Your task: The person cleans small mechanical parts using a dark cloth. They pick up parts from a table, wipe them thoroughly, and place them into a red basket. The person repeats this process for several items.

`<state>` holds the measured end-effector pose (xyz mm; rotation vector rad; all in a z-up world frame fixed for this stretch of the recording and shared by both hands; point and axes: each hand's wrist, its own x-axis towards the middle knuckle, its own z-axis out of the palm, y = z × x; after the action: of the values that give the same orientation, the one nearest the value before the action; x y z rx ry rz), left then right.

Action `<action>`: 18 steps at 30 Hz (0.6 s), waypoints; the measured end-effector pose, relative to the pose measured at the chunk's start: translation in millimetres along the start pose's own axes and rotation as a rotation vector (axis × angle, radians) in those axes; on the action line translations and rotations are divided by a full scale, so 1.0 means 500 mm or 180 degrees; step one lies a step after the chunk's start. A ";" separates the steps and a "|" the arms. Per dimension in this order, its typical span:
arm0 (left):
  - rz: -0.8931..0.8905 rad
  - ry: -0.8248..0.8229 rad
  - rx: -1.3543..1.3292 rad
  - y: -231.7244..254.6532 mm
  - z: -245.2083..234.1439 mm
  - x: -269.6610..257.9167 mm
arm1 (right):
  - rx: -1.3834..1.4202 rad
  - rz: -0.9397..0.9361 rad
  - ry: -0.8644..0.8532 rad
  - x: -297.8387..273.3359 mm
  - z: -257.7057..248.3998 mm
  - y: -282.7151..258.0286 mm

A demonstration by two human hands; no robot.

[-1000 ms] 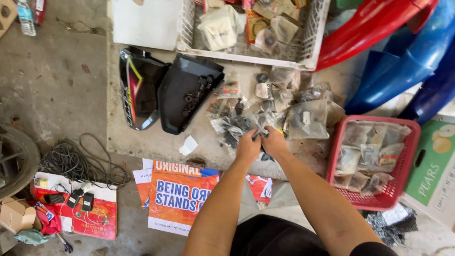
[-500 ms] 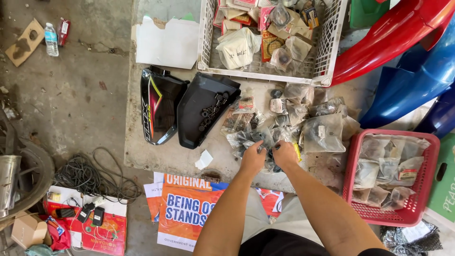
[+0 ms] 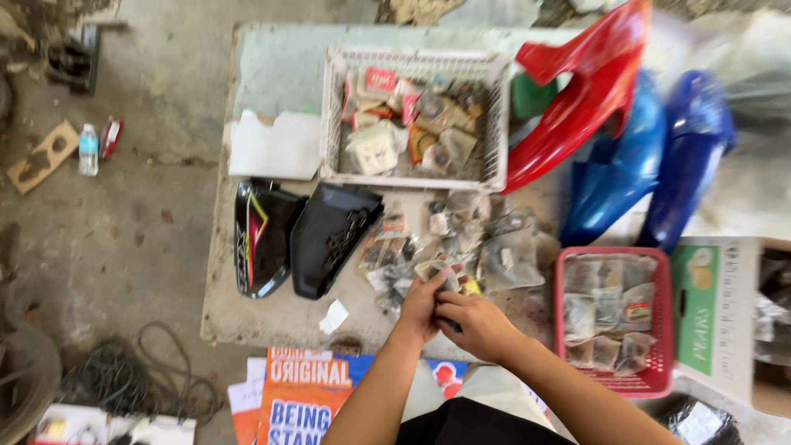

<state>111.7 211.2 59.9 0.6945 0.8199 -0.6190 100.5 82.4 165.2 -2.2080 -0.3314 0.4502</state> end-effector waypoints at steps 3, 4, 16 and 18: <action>-0.0011 -0.0399 -0.0351 0.040 0.085 -0.097 | 0.0797 0.0895 0.0731 -0.057 -0.098 -0.048; -0.0022 -0.0557 -0.0607 0.042 0.103 -0.123 | 0.1153 0.1568 0.1358 -0.080 -0.118 -0.045; 0.0263 -0.1140 -0.0210 0.077 0.355 -0.303 | -0.1289 -0.0843 0.1954 -0.131 -0.196 -0.162; 0.0415 -0.1175 -0.0139 0.102 0.376 -0.312 | -0.1480 -0.1004 0.1691 -0.162 -0.197 -0.164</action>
<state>147.0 136.0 295.2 0.5664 0.4412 -0.5871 62.9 33.7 303.7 -2.5499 -0.5174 -0.4250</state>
